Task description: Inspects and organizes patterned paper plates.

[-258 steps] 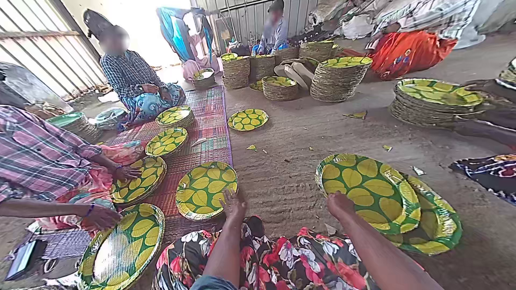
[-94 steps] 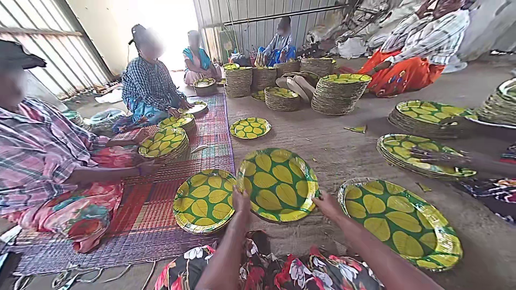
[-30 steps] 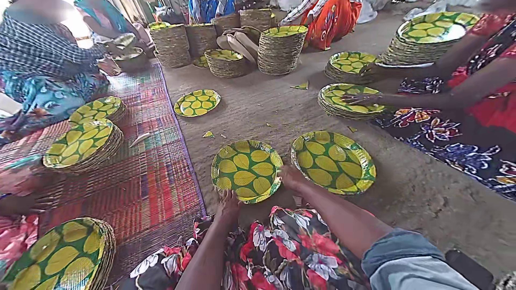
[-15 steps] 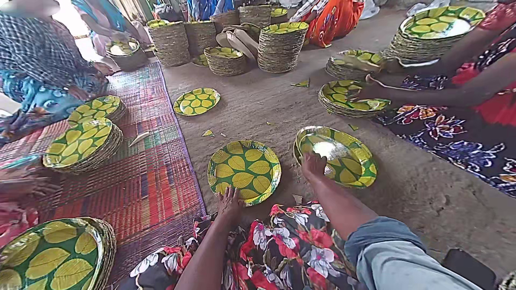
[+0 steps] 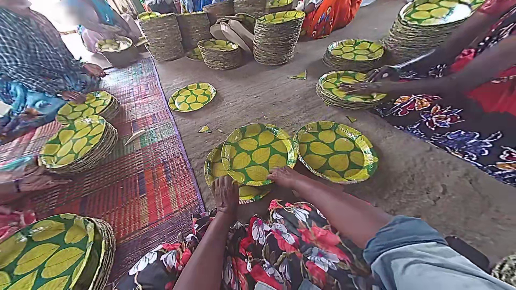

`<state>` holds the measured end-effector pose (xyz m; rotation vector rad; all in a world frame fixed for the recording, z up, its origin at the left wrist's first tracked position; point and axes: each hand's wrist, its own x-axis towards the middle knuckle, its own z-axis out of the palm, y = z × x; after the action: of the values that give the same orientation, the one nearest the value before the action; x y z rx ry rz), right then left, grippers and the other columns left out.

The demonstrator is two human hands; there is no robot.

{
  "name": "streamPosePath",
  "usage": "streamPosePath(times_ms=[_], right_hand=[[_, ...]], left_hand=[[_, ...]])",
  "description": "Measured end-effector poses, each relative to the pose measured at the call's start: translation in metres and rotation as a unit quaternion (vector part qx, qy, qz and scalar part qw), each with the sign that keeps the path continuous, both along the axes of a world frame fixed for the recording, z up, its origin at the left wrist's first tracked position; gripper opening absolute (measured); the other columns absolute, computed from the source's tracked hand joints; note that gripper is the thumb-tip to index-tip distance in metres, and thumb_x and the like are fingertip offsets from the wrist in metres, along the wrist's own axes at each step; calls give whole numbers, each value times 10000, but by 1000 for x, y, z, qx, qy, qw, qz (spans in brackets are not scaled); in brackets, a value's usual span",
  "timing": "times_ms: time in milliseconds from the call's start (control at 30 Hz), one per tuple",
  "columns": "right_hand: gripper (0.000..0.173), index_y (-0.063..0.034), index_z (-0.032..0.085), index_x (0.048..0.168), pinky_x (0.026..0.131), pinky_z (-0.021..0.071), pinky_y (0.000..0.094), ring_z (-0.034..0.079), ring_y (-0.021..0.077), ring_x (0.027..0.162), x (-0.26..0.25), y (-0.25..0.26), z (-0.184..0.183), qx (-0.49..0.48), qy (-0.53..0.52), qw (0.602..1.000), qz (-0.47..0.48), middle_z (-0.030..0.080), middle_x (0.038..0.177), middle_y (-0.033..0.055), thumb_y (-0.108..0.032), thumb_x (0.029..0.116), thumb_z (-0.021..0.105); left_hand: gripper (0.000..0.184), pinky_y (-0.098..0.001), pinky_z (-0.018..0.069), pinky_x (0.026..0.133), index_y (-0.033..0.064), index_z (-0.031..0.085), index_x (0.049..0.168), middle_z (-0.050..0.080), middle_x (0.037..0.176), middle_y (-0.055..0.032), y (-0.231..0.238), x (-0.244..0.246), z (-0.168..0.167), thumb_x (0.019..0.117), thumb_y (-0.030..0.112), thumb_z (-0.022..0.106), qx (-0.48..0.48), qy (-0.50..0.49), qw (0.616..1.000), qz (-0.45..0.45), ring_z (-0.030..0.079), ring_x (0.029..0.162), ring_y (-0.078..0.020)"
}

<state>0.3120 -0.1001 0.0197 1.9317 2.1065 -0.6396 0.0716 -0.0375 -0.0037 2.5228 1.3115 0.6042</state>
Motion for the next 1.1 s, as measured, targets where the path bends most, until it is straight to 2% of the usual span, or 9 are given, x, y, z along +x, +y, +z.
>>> streamPosePath(times_ms=[200,367,433,500,567,700,867,1000,1100], right_hand=[[306,-15,667,1317,1082,400,640,541,444,1321,-20,13,-2,-59,17,995,73,598,1378,253,-126,1055,554],[466,0,692,1239,1063,445,632,609,418,1256,19,9,3,108,133,962,-212,662,1292,247,-413,1045,596],[503,36,627,1311,1025,458,661,565,464,1291,39,6,3,176,70,908,-373,596,1363,290,-373,1020,651],[546,91,538,1393,1078,381,688,458,485,1396,53,1,6,84,36,871,-482,493,1473,325,-293,1019,645],[399,96,593,1319,1048,434,633,524,440,1357,59,-2,8,-38,-10,858,-512,558,1427,293,-168,1020,597],[301,82,639,1252,988,492,598,576,439,1296,65,-5,4,-26,-55,856,-513,611,1353,279,-84,1006,588],[331,52,608,1346,1051,390,689,519,513,1311,71,-8,9,257,-42,867,-425,577,1344,344,-66,1044,546],[258,53,689,1216,947,526,607,640,454,1180,34,-2,11,306,22,935,-180,658,1248,274,5,1010,541],[336,28,666,1289,1049,446,621,599,461,1248,10,2,3,195,62,978,-37,644,1299,273,22,1039,442]], left_hand=[[467,-567,146,1268,20,571,1444,448,1588,-199,9,3,-15,1095,285,409,-86,116,985,-93,326,1537,-357],[451,-539,420,1111,22,635,1326,645,1317,-220,9,7,-5,1111,343,404,-190,216,952,-100,586,1294,-371],[493,-583,323,1170,44,537,1469,511,1503,-228,8,6,-12,1067,330,513,-176,226,954,-93,448,1432,-391],[619,-617,117,1253,128,313,1625,201,1707,-179,8,4,-21,1086,396,461,-201,251,943,-88,151,1591,-361],[640,-612,102,1255,159,253,1646,128,1730,-145,10,5,-23,1092,424,435,-212,268,936,-90,91,1605,-336],[664,-623,226,1215,157,329,1619,199,1713,-147,10,5,-16,1051,427,544,-224,281,928,-94,166,1587,-356],[646,-614,292,1187,112,398,1581,318,1659,-184,12,4,-14,1034,405,579,-218,224,946,-92,296,1535,-377],[653,-646,138,1239,-59,315,1577,260,1645,-314,15,0,-26,1076,353,388,-77,-44,996,12,230,1545,-474],[603,-567,136,1262,-76,288,1576,224,1658,-309,32,-9,-21,1101,294,310,-93,-217,953,190,210,1557,-444]])
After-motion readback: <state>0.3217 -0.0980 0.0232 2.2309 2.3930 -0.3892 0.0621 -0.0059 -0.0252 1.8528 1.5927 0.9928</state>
